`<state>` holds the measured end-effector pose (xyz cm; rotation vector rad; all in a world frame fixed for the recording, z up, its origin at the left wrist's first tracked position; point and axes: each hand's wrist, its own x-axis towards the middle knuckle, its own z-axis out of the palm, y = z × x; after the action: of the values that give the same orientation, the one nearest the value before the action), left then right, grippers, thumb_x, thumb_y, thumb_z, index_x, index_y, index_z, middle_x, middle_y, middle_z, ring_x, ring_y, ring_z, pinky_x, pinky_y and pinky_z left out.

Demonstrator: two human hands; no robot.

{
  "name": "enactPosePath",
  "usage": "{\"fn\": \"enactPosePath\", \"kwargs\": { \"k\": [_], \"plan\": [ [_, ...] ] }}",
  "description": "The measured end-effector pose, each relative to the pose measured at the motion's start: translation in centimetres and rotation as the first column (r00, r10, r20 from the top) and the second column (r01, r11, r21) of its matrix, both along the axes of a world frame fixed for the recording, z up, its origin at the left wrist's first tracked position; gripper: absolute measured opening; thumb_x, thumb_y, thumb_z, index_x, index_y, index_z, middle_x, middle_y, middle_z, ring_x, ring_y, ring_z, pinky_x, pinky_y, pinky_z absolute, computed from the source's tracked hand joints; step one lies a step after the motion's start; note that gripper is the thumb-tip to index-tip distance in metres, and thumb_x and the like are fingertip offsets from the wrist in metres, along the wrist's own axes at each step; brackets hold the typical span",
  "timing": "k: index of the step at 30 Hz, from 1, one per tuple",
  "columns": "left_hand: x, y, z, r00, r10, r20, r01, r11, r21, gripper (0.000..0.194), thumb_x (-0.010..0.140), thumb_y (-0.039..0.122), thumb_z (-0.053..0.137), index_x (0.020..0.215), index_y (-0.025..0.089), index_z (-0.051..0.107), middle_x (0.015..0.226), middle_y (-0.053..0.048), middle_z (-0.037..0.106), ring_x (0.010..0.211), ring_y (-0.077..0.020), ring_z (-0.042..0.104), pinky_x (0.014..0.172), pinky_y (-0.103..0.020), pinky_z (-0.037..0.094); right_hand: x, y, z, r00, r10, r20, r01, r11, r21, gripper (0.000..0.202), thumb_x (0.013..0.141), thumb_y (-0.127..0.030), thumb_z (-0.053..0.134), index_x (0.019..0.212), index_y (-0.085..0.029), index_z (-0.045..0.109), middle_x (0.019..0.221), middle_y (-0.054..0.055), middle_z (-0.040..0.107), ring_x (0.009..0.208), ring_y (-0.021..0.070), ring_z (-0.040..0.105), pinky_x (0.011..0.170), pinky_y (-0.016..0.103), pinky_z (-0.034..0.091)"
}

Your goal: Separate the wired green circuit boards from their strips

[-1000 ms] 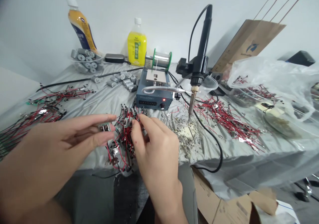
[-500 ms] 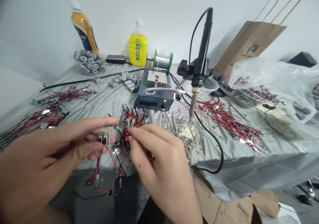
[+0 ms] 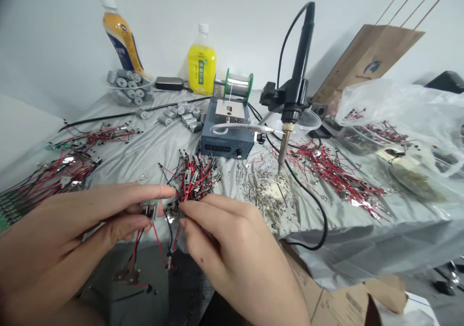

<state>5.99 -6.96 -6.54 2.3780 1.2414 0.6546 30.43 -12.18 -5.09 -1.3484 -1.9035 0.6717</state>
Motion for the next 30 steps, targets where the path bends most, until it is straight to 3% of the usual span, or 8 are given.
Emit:
{"fn": "enactPosePath", "kwargs": {
  "k": [5,10,15,18,21,24,27,30],
  "plan": [
    [0.1,-0.6,-0.1,0.999,-0.045,-0.004,0.045,0.997,0.065,0.040,0.108,0.041,0.053,0.142,0.061,0.057,0.134,0.017,0.079,0.115,-0.0203,0.080,0.106,-0.037,0.067,0.1,-0.1,0.1,0.999,0.030,0.022,-0.030,1.000,0.001,0.019,0.108,-0.020,0.063,0.108,-0.019,0.082,0.086,-0.001,0.074,0.076,0.0115,0.067,0.068,0.024,0.048],
    [0.2,-0.8,0.2,0.995,-0.102,0.015,0.101,0.994,0.046,0.042,0.106,0.036,0.058,0.143,0.055,0.060,0.132,0.015,0.080,0.118,-0.0197,0.080,0.107,-0.033,0.065,0.2,-0.2,0.3,0.999,0.041,0.010,-0.041,0.999,0.002,0.020,0.109,-0.021,0.062,0.110,-0.022,0.082,0.080,-0.003,0.069,0.072,0.0109,0.065,0.063,0.024,0.045],
    [0.0,-0.7,0.1,0.979,-0.197,-0.051,0.202,0.971,0.124,0.045,0.108,0.028,0.055,0.148,0.048,0.060,0.135,0.012,0.080,0.116,-0.0180,0.081,0.104,-0.027,0.066,0.1,-0.4,0.6,1.000,0.029,0.010,-0.029,1.000,0.003,0.019,0.108,-0.019,0.063,0.100,-0.019,0.081,0.076,-0.003,0.066,0.070,0.0097,0.063,0.060,0.022,0.043],
    [-0.3,-0.9,-0.4,0.976,-0.199,-0.086,0.209,0.970,0.122,0.057,0.106,0.029,0.055,0.158,0.052,0.048,0.142,0.013,0.077,0.118,-0.0193,0.080,0.099,-0.026,0.068,0.2,-0.5,0.8,0.999,0.032,0.019,-0.032,0.999,0.008,0.018,0.108,-0.019,0.064,0.099,-0.019,0.080,0.073,-0.004,0.064,0.067,0.0088,0.062,0.058,0.021,0.042],
    [-0.9,-1.5,-0.8,0.979,-0.167,-0.117,0.182,0.975,0.131,0.074,0.101,0.034,0.057,0.167,0.057,0.032,0.143,0.014,0.076,0.109,-0.0243,0.084,0.090,-0.032,0.072,0.3,-0.5,1.0,0.999,0.047,0.019,-0.047,0.999,0.003,0.018,0.108,-0.020,0.064,0.104,-0.020,0.081,0.077,-0.003,0.068,0.069,0.0094,0.065,0.061,0.021,0.046],
    [-1.2,-2.0,-0.4,0.978,-0.163,-0.131,0.183,0.970,0.161,0.093,0.093,0.026,0.063,0.171,0.058,0.022,0.138,0.016,0.078,0.100,-0.0229,0.086,0.083,-0.028,0.072,0.1,-0.7,1.3,0.997,0.080,0.008,-0.080,0.997,-0.014,0.019,0.108,-0.021,0.063,0.101,-0.021,0.081,0.081,-0.001,0.074,0.070,0.0109,0.068,0.062,0.022,0.051],
    [-0.9,-2.2,0.2,0.985,-0.163,-0.062,0.171,0.970,0.172,0.095,0.093,0.018,0.063,0.171,0.056,0.025,0.132,0.017,0.080,0.097,-0.0153,0.086,0.077,-0.015,0.067,-0.6,-1.0,1.2,0.996,0.085,-0.030,-0.084,0.996,0.019,0.020,0.107,-0.025,0.066,0.092,-0.023,0.080,0.077,-0.001,0.074,0.064,0.0123,0.068,0.058,0.022,0.053],
    [-0.7,-1.9,0.4,0.967,-0.167,0.191,0.154,0.985,0.084,0.083,0.094,0.020,0.068,0.163,0.059,0.042,0.121,0.017,0.084,0.083,-0.0129,0.086,0.067,-0.010,0.065,-1.6,-1.3,0.8,0.994,0.039,-0.104,-0.026,0.992,0.125,0.027,0.109,-0.038,0.066,0.090,-0.026,0.081,0.067,0.000,0.070,0.052,0.0147,0.064,0.049,0.025,0.054]
  ]
}}
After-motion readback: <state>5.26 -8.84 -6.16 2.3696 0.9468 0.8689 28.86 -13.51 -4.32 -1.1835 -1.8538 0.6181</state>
